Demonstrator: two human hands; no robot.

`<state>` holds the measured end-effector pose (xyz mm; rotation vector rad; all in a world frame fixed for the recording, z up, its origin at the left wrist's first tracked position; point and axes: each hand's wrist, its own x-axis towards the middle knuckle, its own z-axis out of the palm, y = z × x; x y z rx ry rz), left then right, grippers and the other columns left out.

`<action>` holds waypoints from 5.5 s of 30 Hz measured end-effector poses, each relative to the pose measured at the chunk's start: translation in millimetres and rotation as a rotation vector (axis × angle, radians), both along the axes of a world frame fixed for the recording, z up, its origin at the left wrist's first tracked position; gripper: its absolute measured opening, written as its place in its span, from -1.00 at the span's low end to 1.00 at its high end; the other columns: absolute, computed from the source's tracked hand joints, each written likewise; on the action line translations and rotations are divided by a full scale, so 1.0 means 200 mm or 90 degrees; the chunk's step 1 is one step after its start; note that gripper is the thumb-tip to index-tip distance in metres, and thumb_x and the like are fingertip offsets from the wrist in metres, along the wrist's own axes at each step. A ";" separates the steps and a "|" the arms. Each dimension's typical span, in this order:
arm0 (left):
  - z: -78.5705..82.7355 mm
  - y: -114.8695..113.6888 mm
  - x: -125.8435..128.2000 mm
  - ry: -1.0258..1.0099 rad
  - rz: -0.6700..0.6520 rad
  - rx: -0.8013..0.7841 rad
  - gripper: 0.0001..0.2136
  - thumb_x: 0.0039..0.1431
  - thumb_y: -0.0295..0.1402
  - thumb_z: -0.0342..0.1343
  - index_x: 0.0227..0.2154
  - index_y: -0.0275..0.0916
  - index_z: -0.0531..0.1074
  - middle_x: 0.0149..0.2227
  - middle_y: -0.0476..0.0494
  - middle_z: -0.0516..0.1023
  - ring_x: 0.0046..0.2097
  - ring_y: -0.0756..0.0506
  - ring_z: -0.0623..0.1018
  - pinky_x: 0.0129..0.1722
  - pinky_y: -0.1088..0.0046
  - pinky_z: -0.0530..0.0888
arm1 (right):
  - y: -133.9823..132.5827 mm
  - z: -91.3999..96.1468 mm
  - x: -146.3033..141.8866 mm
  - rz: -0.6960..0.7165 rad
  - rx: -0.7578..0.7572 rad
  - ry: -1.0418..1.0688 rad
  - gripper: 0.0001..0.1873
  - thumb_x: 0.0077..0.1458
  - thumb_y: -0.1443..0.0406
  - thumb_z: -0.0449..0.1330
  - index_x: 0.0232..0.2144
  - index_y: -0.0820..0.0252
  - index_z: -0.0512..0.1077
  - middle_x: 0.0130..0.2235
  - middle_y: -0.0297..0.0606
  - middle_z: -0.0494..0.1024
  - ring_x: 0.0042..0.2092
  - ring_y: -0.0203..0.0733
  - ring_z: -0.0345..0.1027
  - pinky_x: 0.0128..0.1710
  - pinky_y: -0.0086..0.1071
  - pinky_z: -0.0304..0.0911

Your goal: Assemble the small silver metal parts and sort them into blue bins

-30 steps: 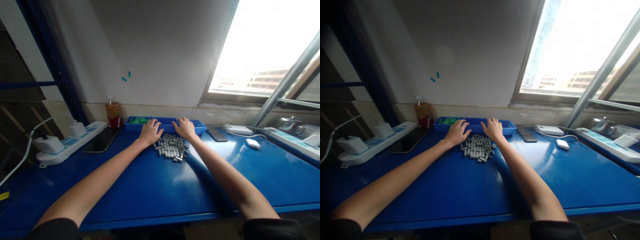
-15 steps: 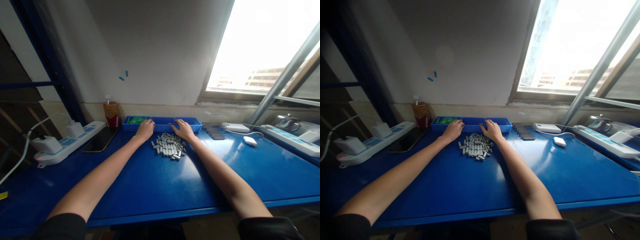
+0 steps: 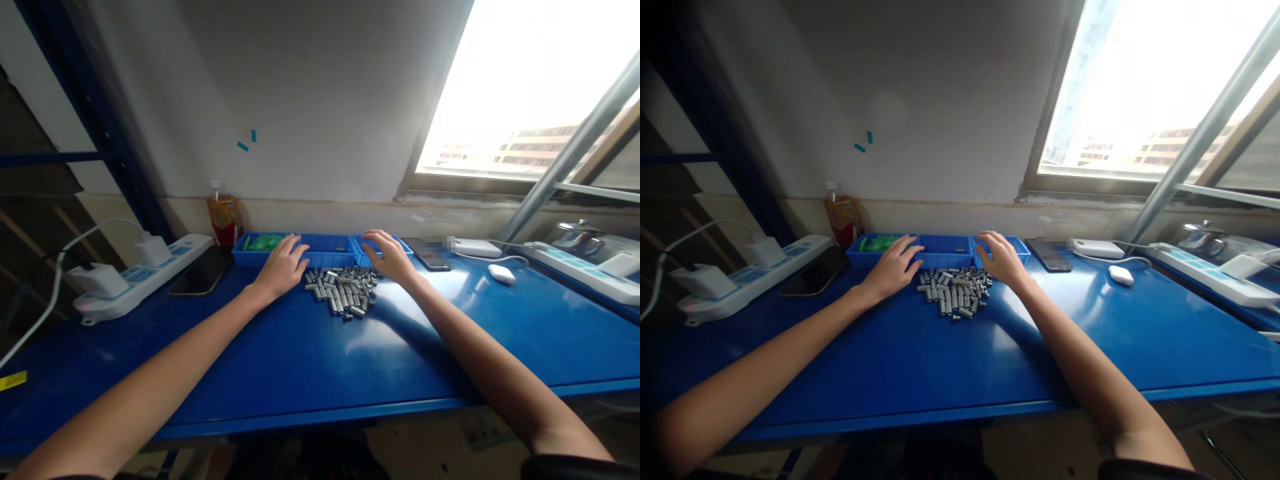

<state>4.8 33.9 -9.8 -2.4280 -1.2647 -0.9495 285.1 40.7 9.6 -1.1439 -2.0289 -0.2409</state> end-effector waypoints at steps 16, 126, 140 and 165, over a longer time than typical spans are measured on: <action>-0.01 -0.33 0.18 0.014 -0.122 -0.197 -0.77 0.20 -0.29 0.01 -0.12 -0.21 0.41 -0.10 -0.17 0.45 -0.01 -0.18 0.38 0.04 0.23 0.34 | -0.14 0.00 0.10 -0.087 -0.376 -0.305 -0.85 -0.04 0.41 0.15 -0.41 0.17 0.51 -0.42 -0.28 0.54 -0.37 -0.21 0.37 -0.42 -0.46 0.12; 0.01 -0.28 0.16 -0.460 -0.228 -0.398 -0.83 0.14 -0.28 0.07 -0.32 -0.23 0.22 -0.44 -0.02 0.47 -0.36 -0.04 0.54 -0.35 0.47 0.43 | -0.37 -0.07 -0.33 0.194 -0.085 -0.071 -0.93 0.12 0.29 0.12 -0.30 0.13 0.35 -0.35 -0.29 0.46 -0.30 -0.21 0.33 -0.27 -0.37 0.20; 0.03 -0.35 0.18 -0.264 -0.222 -0.317 -0.81 0.26 -0.28 -0.10 -0.20 -0.25 0.33 -0.40 -0.07 0.52 -0.36 -0.04 0.51 -0.36 0.49 0.37 | -0.35 -0.08 -0.31 0.191 -0.087 0.029 -0.93 0.11 0.32 0.09 -0.42 0.16 0.34 -0.40 -0.31 0.43 -0.37 -0.27 0.30 -0.37 -0.42 0.19; 0.06 -0.36 0.18 -0.205 -0.159 -0.309 -0.68 0.29 -0.25 -0.16 -0.45 -0.28 0.40 -0.47 -0.08 0.48 -0.40 -0.04 0.46 -0.42 0.52 0.29 | -0.39 -0.04 -0.32 0.199 -0.055 -0.028 -0.90 0.17 0.30 0.05 -0.29 0.14 0.36 -0.35 -0.24 0.46 -0.31 -0.21 0.34 -0.29 -0.37 0.25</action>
